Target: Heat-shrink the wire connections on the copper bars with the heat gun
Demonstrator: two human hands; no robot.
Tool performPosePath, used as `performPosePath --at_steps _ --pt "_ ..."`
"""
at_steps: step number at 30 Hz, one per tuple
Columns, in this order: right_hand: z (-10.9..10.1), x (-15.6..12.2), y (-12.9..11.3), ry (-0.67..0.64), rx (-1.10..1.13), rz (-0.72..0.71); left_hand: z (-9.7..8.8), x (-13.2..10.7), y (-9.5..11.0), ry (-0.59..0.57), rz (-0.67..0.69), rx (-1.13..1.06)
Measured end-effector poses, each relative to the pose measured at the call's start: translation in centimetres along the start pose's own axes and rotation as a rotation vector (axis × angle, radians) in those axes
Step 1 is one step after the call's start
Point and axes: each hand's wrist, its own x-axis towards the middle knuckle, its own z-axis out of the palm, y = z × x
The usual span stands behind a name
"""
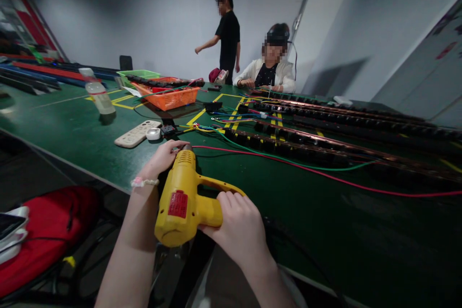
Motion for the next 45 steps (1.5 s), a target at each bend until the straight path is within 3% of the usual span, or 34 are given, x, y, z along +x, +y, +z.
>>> performPosePath --at_steps 8,13,20,26,33,45 --pt "-1.0 -1.0 1.6 0.039 0.033 0.055 0.0 -0.6 1.5 -0.06 -0.052 -0.181" --pt "-2.1 -2.1 3.4 0.063 -0.034 0.109 0.1 -0.4 0.8 -0.008 -0.094 -0.191" --pt "-4.1 -4.7 6.7 0.07 -0.173 0.118 0.3 -0.1 -0.5 -0.096 -0.111 -0.124" --pt "-4.8 -6.8 8.3 0.095 -0.306 0.155 0.3 0.2 -1.1 -0.083 -0.101 -0.065" --pt "-4.3 -7.2 7.7 0.135 -0.385 0.044 0.6 0.4 -1.2 -0.06 -0.139 -0.002" --pt "-2.5 -4.4 3.3 0.088 -0.192 0.136 0.4 0.0 0.2 0.007 -0.163 0.078"
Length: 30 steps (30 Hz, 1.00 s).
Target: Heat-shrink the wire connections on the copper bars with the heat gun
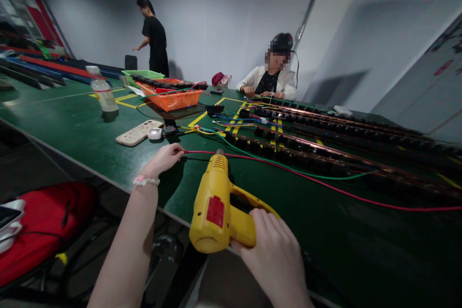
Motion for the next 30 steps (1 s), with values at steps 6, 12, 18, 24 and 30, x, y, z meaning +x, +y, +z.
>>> performPosePath --at_steps 6,12,18,24,30 --pt "1.4 1.3 -2.6 -0.045 0.128 -0.054 -0.2 -0.1 0.3 0.01 0.014 0.08" --pt "2.3 2.0 -3.9 -0.012 0.188 -0.113 -0.5 -0.4 0.9 0.015 -0.002 0.098" --pt "2.6 1.7 -3.7 -0.005 0.249 -0.101 -0.5 -0.5 1.1 0.012 0.009 0.103" --pt "2.3 1.9 -3.5 0.007 0.305 -0.073 -0.4 -0.4 0.7 0.006 0.039 0.076" --pt "1.5 1.7 -1.5 0.017 0.295 -0.034 -0.3 -0.4 0.5 0.0 -0.005 0.025"
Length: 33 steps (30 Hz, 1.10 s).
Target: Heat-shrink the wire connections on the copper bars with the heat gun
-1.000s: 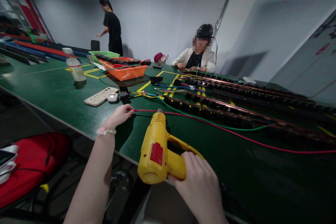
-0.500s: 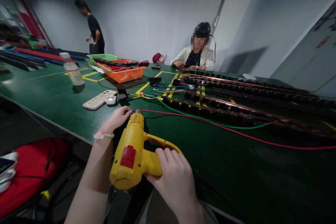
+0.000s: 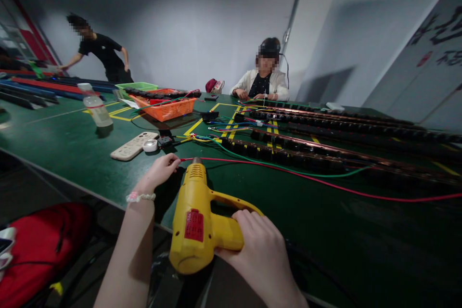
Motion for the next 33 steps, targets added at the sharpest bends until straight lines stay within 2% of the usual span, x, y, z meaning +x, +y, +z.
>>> performPosePath --at_steps 11,15,20,25,33 --pt "-3.5 -2.0 3.9 -0.018 -0.161 0.099 -0.2 -0.1 0.1 -0.015 -0.008 -0.027" --pt "-4.5 -3.1 5.7 0.0 -0.273 0.064 -0.1 -0.1 0.1 -0.018 -0.007 -0.038" --pt "-5.0 -4.2 7.1 0.093 -0.431 -0.053 -0.1 0.0 0.1 -0.003 -0.019 -0.046" --pt "-4.9 -4.1 6.8 0.173 -0.501 -0.192 0.0 -0.1 0.2 -0.014 -0.011 -0.036" --pt "-3.3 -3.4 4.4 0.135 -0.456 -0.161 0.3 -0.1 0.3 0.011 -0.017 -0.111"
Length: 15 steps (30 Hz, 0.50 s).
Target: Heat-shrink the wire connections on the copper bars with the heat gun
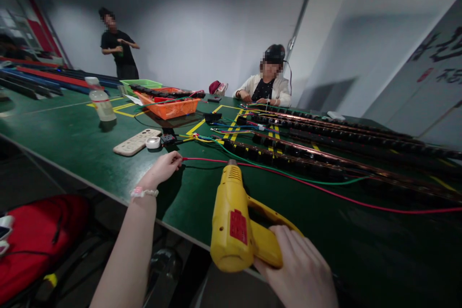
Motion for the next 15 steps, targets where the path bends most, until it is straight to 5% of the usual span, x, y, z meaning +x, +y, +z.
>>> performPosePath --at_steps 15 --pt "2.3 4.4 -7.2 -0.077 0.309 0.07 0.3 0.4 -0.6 0.033 0.063 -0.012"
